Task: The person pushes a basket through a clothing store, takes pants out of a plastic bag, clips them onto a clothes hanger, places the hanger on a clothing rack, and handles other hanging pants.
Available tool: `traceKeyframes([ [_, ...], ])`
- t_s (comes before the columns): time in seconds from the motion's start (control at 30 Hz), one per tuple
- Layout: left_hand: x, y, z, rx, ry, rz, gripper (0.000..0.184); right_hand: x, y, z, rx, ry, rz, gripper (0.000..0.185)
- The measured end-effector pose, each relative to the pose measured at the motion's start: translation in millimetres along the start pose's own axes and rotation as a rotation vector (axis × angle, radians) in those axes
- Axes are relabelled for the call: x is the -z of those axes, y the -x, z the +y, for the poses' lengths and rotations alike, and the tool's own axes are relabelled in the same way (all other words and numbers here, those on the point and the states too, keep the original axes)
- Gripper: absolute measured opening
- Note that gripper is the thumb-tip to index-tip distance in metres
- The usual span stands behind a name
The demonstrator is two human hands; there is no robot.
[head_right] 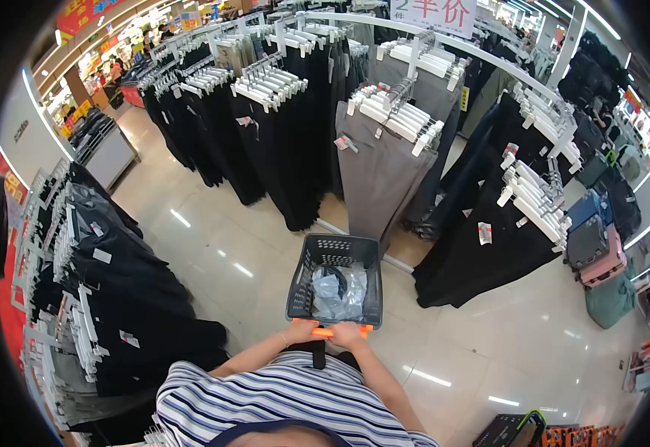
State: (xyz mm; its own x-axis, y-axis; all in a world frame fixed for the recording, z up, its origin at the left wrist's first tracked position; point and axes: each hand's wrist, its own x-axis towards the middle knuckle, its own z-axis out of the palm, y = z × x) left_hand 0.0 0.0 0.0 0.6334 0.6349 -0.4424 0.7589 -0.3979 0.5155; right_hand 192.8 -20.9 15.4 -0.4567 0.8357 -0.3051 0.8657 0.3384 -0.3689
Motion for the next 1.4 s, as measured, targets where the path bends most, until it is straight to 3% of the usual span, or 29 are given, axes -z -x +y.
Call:
traceKeyframes([
  [0.27, 10.8, 5.5, 21.4, 0.143, 0.126, 0.177, 0.063, 8.9, -26.7, 24.7, 0.172, 0.054, -0.033, 0.026],
  [0.47, 27.6, -19.2, 34.3, 0.268, 0.101, 0.187, 0.062, 26.9, -57.3, 56.2, 0.274, 0.1, -0.081, 0.028],
  [1.17, 98.4, -105.0, -41.8, 0.361, 0.071, 0.422, 0.06, 97.5, -201.1, 88.0, 0.443, 0.128, -0.001, 0.024],
  [1.2, 102.2, -107.1, -42.8, 0.369, 0.073, 0.422, 0.06, 97.4, -203.7, 87.3, 0.366, 0.124, -0.045, 0.022],
  [1.3, 110.3, -112.5, -45.1, 0.397, 0.091, 0.437, 0.062, 103.2, -211.3, 91.4, 0.409, 0.084, 0.046, 0.023],
  [1.33, 111.3, -114.6, -46.2, 0.415, 0.105, 0.433, 0.061, 107.1, -212.2, 94.8, 0.36, 0.015, -0.059, 0.032],
  [1.4, 107.5, -119.9, -48.9, 0.447, 0.061, 0.458, 0.061, 118.2, -199.3, 107.5, 0.356, -0.167, 0.208, 0.042],
])
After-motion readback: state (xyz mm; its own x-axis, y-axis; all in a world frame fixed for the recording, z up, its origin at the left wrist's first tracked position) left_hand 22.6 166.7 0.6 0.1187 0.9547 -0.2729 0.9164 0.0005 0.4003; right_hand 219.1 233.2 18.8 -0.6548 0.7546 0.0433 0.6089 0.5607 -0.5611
